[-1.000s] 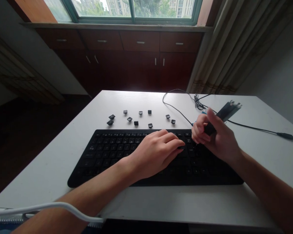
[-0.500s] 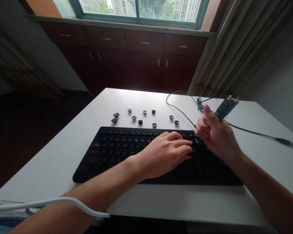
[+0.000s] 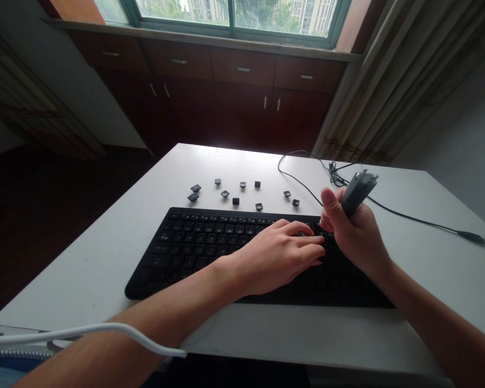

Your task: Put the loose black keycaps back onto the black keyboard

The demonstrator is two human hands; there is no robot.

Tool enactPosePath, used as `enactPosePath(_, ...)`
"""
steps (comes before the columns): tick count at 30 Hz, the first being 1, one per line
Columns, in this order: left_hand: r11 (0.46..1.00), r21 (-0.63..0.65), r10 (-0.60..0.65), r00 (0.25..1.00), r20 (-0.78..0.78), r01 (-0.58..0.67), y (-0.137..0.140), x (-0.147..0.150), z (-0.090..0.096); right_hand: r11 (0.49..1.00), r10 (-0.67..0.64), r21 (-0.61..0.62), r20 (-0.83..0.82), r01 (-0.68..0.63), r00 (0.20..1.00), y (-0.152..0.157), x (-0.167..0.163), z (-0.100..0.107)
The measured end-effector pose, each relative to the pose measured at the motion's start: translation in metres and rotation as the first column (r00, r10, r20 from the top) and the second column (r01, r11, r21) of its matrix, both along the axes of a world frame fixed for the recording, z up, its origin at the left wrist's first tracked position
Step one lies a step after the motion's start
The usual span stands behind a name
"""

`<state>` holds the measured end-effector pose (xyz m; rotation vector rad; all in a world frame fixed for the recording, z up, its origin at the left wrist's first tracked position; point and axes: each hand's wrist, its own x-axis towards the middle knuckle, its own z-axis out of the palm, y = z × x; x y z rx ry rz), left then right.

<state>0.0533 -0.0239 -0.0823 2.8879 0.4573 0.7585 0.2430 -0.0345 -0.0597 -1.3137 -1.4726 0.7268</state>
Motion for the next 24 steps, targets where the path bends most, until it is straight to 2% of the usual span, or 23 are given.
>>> enactPosePath(2,1.0,-0.009,0.001,1.0,-0.012,-0.001,0.0,0.001,0.0,1.0,-0.013,0.023,0.106,0.011,0.994,-0.002,0.0,0.0)
enactPosePath(4,1.0,-0.013,0.002,1.0,-0.014,-0.002,0.0,0.001,-0.001,1.0,0.023,0.001,0.114,-0.023,0.993,0.0,0.0,0.001)
enactPosePath(7,1.0,-0.013,0.0,1.0,-0.002,0.0,0.001,0.001,-0.002,0.992,0.095,-0.071,-0.113,-0.103,0.989,0.008,0.003,0.005)
enactPosePath(10,1.0,-0.023,0.0,1.0,0.002,0.0,0.001,0.001,-0.003,0.98,0.088,-0.133,-0.392,-0.151,0.916,0.014,0.007,0.008)
enactPosePath(13,1.0,-0.03,0.002,1.0,-0.003,-0.002,0.001,0.002,-0.003,0.972,0.082,-0.156,-0.48,-0.177,0.874,0.016,0.01,0.009)
enactPosePath(19,1.0,-0.027,0.006,1.0,-0.006,-0.006,0.0,0.001,-0.002,0.977,0.116,-0.114,-0.429,-0.182,0.896,0.019,0.01,0.006)
enactPosePath(24,1.0,-0.025,0.001,1.0,-0.005,-0.001,0.001,0.001,-0.001,0.977,0.173,-0.093,-0.185,-0.192,0.967,0.019,0.005,0.009)
